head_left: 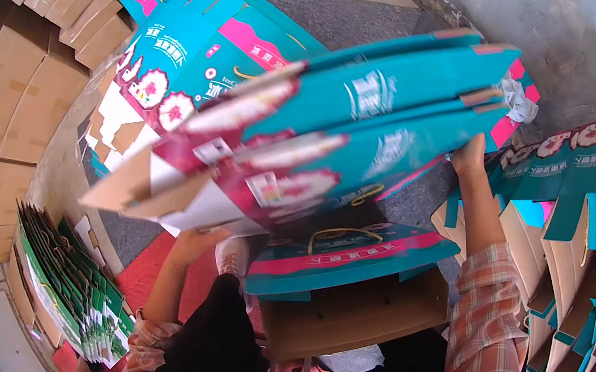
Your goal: Folding and assembling flat-packed cardboard gift boxes into their final shape and stacking them.
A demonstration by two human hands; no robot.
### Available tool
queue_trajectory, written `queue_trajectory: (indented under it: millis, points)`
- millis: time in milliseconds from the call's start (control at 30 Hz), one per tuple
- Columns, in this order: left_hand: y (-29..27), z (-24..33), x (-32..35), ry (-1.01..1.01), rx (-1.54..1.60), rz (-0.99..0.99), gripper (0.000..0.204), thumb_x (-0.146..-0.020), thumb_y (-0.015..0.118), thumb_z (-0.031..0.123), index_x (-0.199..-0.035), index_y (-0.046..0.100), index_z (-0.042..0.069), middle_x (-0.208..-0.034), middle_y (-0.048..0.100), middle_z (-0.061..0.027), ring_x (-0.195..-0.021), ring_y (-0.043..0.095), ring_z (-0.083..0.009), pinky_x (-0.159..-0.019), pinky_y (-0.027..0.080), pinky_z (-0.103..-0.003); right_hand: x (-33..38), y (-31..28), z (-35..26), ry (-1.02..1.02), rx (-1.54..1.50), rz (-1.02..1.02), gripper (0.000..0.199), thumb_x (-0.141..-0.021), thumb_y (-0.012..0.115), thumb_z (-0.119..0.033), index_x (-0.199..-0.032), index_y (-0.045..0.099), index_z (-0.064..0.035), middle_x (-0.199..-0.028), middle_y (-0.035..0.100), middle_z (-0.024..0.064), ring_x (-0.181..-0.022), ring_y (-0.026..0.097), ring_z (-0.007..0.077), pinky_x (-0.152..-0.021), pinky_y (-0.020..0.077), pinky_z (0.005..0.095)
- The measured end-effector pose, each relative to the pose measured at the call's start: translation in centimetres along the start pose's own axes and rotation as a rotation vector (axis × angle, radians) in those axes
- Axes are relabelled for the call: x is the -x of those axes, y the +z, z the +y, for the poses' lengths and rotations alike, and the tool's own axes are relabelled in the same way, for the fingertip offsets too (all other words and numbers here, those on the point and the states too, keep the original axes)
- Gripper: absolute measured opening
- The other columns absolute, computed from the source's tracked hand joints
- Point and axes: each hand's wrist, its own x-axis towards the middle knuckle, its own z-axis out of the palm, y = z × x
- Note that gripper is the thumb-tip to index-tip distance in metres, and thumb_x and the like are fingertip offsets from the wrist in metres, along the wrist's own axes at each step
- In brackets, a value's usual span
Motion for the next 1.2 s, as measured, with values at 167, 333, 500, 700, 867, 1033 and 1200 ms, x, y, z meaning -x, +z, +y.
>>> queue_trajectory:
  millis: [167,333,500,700,867,1033,1200]
  points:
    - [1.8,-1.2,1.8,0.191,0.48,-0.029,0.055,-0.078,0.074,0.009,-0.127,0.051,0.002,-0.122,0.057,-0.0089,-0.108,0.056,-0.0173,-0.093,0.047,-0.035,3.2,-4.5,0.9,-0.097,0.076,0.012,0.045,-0.094,0.046,-0.039,-0.127,0.049,-0.0084,-0.121,0.056,0.0068,-0.111,0.053,0.023,-0.094,0.0443,0.0397]
    - [1.4,-1.1,1.1,0.101,0.74,-0.119,0.058,-0.078,0.074,0.011,-0.129,0.048,0.001,-0.124,0.055,-0.011,-0.111,0.054,-0.0198,-0.097,0.045,-0.036,4.9,-6.2,1.4,-0.016,-0.259,-0.176,0.039,-0.096,0.042,-0.034,-0.122,0.052,-0.0066,-0.109,0.061,0.0074,-0.1,0.057,0.0212,-0.091,0.0451,0.0348]
    - [2.9,-1.4,-1.5,0.013,0.841,-0.249,0.061,-0.079,0.074,0.013,-0.131,0.045,-0.001,-0.127,0.054,-0.013,-0.114,0.053,-0.0224,-0.101,0.042,-0.038,6.4,-8.5,-2.4,-0.115,-0.148,-0.123,0.039,-0.096,0.042,-0.034,-0.122,0.053,-0.0061,-0.109,0.061,0.0078,-0.1,0.057,0.0212,-0.091,0.0449,0.0348]
    - [3.1,1.2,-3.3,-0.08,0.757,-0.36,0.064,-0.08,0.074,0.015,-0.133,0.042,-0.002,-0.13,0.052,-0.0155,-0.118,0.051,-0.0254,-0.105,0.039,-0.039,7.0,-9.0,-4.2,-0.162,-0.174,-0.102,0.039,-0.096,0.042,-0.034,-0.121,0.053,-0.0056,-0.109,0.061,0.0082,-0.1,0.057,0.0212,-0.092,0.0445,0.0349]
    - [3.4,4.0,-2.2,0.113,-0.085,-0.231,0.061,-0.078,0.075,0.012,-0.131,0.047,0.001,-0.129,0.053,-0.0134,-0.117,0.051,-0.0243,-0.101,0.043,-0.038,6.5,-8.1,-5.7,-0.181,-0.211,-0.114,0.039,-0.096,0.042,-0.034,-0.121,0.053,-0.0051,-0.108,0.062,0.0085,-0.101,0.057,0.0213,-0.092,0.0442,0.035]
    - [3.6,6.1,-1.3,-0.02,-0.258,-0.253,0.057,-0.081,0.073,0.017,-0.131,0.05,0.002,-0.13,0.053,-0.0131,-0.117,0.051,-0.0204,-0.099,0.043,-0.034,6.8,-6.9,-6.8,-0.166,-0.215,-0.14,0.039,-0.096,0.042,-0.033,-0.12,0.054,-0.0046,-0.108,0.062,0.0088,-0.101,0.057,0.0213,-0.092,0.044,0.035]
    - [6.5,11.0,-0.4,-0.034,-0.226,-0.255,0.059,-0.081,0.072,0.02,-0.131,0.049,-0.001,-0.124,0.057,-0.0139,-0.115,0.052,-0.0207,-0.103,0.038,-0.035,7.0,-7.0,-7.6,-0.151,-0.164,-0.138,0.039,-0.096,0.042,-0.033,-0.12,0.054,-0.0042,-0.108,0.062,0.0092,-0.101,0.057,0.0214,-0.093,0.0437,0.0351]
